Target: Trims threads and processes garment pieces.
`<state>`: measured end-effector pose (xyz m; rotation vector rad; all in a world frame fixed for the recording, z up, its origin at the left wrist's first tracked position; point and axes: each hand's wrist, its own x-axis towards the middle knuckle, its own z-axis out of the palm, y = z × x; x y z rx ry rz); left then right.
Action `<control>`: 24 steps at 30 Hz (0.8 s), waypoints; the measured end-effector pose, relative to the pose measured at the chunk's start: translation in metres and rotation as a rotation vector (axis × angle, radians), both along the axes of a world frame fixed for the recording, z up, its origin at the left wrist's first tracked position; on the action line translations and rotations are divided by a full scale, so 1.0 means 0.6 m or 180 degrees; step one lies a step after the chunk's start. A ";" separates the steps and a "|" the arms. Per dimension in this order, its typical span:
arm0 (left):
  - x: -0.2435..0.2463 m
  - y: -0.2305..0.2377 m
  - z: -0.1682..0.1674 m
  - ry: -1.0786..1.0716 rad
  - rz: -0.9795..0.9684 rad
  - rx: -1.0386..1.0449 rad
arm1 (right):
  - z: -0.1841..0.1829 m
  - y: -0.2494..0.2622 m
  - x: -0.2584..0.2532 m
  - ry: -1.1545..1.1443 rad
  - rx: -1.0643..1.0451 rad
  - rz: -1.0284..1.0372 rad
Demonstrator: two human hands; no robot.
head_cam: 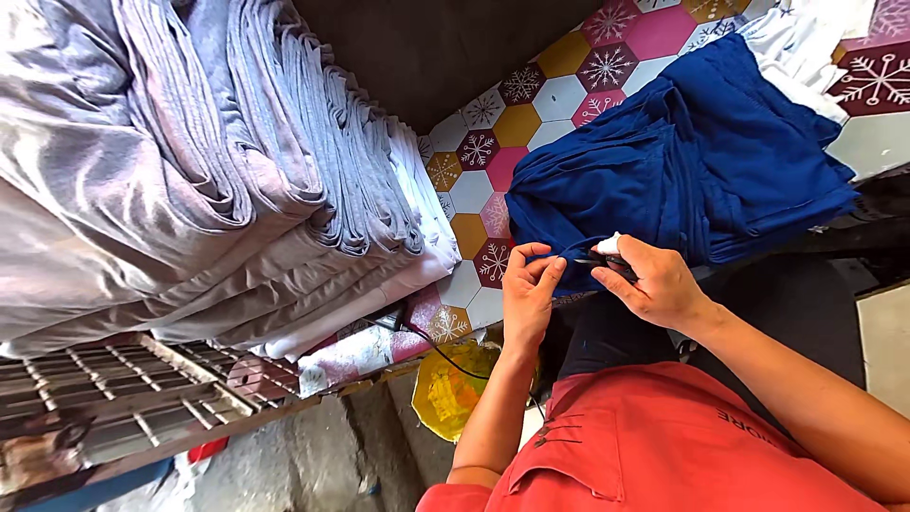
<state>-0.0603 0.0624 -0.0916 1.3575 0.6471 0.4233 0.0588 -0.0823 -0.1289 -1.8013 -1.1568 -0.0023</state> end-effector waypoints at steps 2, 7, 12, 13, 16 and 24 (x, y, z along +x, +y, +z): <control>-0.003 -0.001 0.000 0.0025 -0.0051 0.0238 | 0.002 0.001 -0.003 0.0117 -0.0057 0.0053; -0.006 0.001 -0.003 0.0028 -0.0110 0.0472 | 0.006 -0.002 -0.002 0.0202 -0.0045 0.0029; -0.006 0.003 -0.002 0.0049 -0.0183 0.0462 | 0.002 -0.001 0.003 0.0080 0.0068 0.0139; -0.006 0.003 -0.003 0.0064 -0.0196 0.0465 | 0.001 0.000 0.004 0.0020 0.0111 0.0176; -0.006 0.004 -0.002 0.0097 -0.0200 0.0415 | 0.000 0.003 0.008 -0.0266 0.0217 0.0229; -0.004 0.004 0.000 0.0143 -0.0190 0.0271 | -0.005 0.006 0.004 -0.0688 0.0388 0.0030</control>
